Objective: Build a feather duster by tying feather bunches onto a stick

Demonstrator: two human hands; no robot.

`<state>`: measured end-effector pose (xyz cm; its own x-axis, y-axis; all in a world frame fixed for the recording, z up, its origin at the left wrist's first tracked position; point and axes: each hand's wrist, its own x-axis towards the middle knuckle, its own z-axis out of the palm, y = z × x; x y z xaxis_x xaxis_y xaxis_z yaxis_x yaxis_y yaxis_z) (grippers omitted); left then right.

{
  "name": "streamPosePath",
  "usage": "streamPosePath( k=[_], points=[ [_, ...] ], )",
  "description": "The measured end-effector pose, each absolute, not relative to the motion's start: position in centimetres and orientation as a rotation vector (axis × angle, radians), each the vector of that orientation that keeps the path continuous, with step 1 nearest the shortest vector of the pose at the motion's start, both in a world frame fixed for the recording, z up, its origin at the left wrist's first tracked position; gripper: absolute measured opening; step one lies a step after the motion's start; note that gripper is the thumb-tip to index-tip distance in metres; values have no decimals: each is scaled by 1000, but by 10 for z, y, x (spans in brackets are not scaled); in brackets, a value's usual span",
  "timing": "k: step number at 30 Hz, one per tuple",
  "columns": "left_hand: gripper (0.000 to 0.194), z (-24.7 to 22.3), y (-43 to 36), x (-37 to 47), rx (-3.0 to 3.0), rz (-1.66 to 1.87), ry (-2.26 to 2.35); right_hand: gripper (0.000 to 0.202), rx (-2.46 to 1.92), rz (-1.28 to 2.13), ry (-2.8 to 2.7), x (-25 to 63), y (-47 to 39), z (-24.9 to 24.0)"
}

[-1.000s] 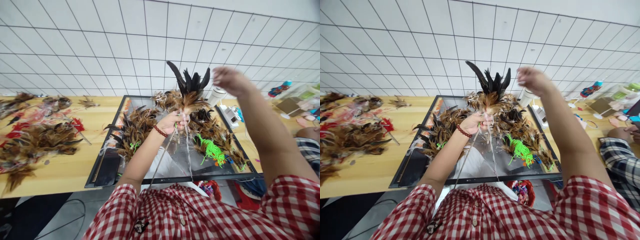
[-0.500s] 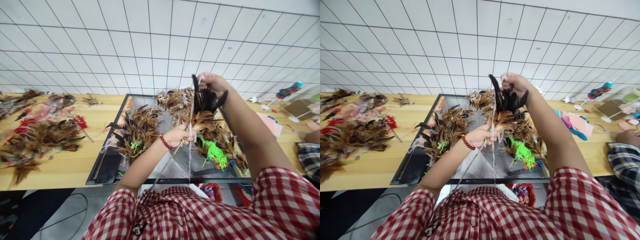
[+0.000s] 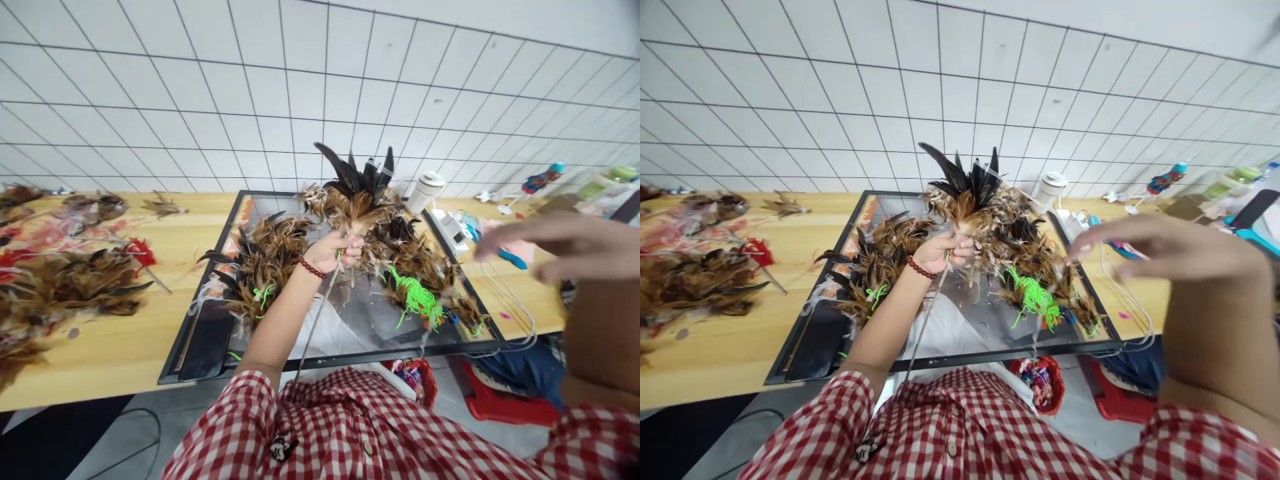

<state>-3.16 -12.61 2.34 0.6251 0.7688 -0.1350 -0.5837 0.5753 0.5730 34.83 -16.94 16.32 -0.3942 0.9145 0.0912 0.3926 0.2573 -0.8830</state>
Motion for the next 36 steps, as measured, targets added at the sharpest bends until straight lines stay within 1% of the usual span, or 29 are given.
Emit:
streamPosePath(
  k=[3, 5, 8, 11, 13, 15, 17, 19, 22, 24, 26, 28, 30, 34, 36],
  points=[
    [36, 25, -136, -12, 565, 765, 406, 32, -1177, 1301, -1884, 298, -126, 172],
    [39, 25, -145, -3, 590, 763, 424, 31, -1122, 1444, -1891, 262, -92, 169],
    [42, 26, -159, -2, 588, 787, 443, 34, -1078, 1625, -1951, 226, -54, 144],
    [37, 31, -167, -14, 550, 788, 408, 35, -1107, 1802, -1996, 221, -34, 114],
    [33, 35, -168, -26, 513, 790, 377, 32, -1102, 1847, -1918, 235, -29, 103],
    [29, 36, -165, -37, 474, 822, 358, 29, -1077, 1799, -1759, 259, -32, 98],
    [24, 36, -159, -47, 435, 902, 353, 32, -1077, 1729, -1651, 286, -43, 96],
    [20, 34, -152, -56, 391, 1023, 349, 42, -1113, 1638, -1682, 312, -62, 94],
    [12, 30, -139, -63, 323, 1173, 322, 52, -1147, 1299, -1789, 330, -98, 92],
    [12, 28, -132, -62, 291, 1205, 304, 58, -1043, 1088, -1724, 324, -120, 93],
    [10, 26, -125, -56, 273, 1191, 316, 71, -940, 990, -1599, 308, -137, 95],
    [8, 25, -119, -52, 273, 1142, 358, 76, -919, 960, -1495, 288, -147, 98],
    [6, 24, -114, -52, 296, 1079, 428, 70, -918, 998, -1439, 271, -152, 101],
    [16, 26, -107, -69, 339, 1059, 566, 61, -850, 1179, -1394, 269, -153, 99],
    [19, 27, -106, -79, 313, 1068, 581, 59, -882, 1196, -1366, 284, -150, 93]
  ],
)
